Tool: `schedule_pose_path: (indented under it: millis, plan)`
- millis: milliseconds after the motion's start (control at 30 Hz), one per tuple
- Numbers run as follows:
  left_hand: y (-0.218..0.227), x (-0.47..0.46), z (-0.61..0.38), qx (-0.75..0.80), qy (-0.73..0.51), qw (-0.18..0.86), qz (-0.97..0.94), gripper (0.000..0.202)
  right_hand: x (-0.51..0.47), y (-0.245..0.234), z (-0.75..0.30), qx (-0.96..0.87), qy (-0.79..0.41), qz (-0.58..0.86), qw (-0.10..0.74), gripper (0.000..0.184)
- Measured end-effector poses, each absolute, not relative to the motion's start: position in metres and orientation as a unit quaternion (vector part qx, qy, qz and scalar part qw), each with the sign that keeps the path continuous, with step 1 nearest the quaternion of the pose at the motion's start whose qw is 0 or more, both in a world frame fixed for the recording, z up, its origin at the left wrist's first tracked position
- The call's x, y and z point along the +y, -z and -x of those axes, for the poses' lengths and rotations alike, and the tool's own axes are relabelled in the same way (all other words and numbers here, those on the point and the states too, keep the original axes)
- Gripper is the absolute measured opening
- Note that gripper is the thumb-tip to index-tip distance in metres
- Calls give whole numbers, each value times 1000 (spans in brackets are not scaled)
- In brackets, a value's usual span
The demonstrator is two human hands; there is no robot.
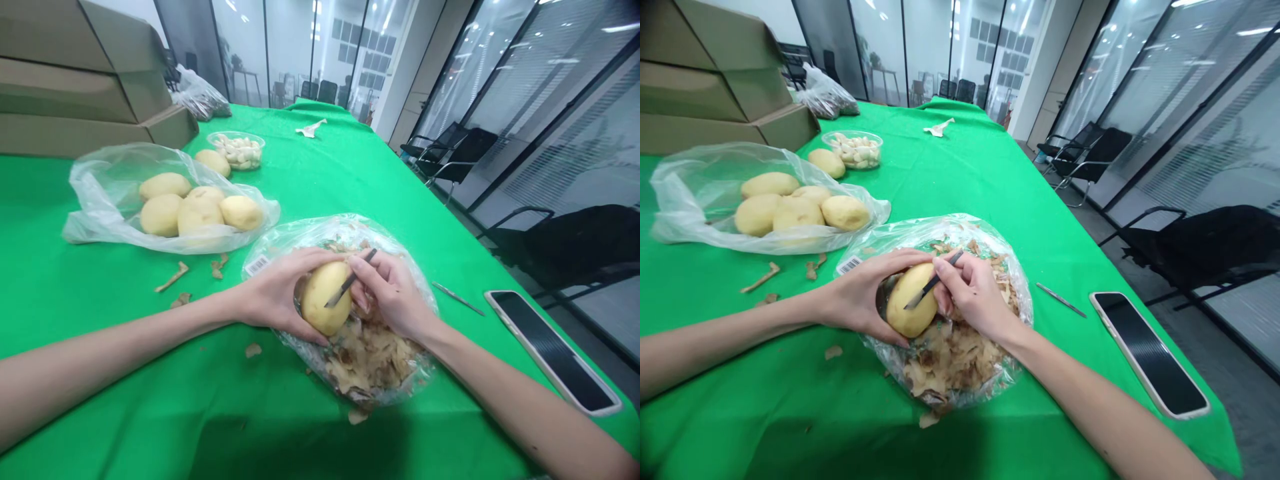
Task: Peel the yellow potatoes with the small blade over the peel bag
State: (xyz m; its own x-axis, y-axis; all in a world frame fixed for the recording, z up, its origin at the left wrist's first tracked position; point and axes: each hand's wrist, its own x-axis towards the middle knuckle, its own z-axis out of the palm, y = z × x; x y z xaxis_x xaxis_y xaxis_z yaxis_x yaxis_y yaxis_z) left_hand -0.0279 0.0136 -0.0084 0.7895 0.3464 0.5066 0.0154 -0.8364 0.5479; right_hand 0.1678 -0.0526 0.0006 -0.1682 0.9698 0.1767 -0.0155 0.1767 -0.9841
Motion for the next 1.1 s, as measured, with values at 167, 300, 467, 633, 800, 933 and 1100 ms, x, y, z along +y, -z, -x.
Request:
schedule_pose_path:
  millis: [167, 300, 467, 633, 800, 933, 1100]
  plan:
    - [10, 14, 28, 101, -311, 273, -905, 95, -54, -2, -167, -584, -501, 408, 491, 39]
    - [8, 14, 29, 112, -303, 281, -904, 96, -51, 0, -166, -556, -508, 406, 517, 40]
    - [8, 15, 30, 109, -297, 281, -906, 97, -47, 2, -168, -521, -527, 408, 534, 35]
    - [9, 15, 29, 107, -298, 281, -906, 97, -48, 2, -170, -520, -518, 408, 543, 35]
    - [8, 15, 29, 114, -297, 278, -906, 97, -51, 2, -169, -564, -490, 408, 524, 39]
    - [8, 15, 28, 113, -298, 280, -906, 96, -54, -1, -167, -602, -460, 418, 502, 44]
    - [9, 14, 28, 102, -307, 288, -901, 95, -58, -8, -165, -610, -455, 425, 490, 44]
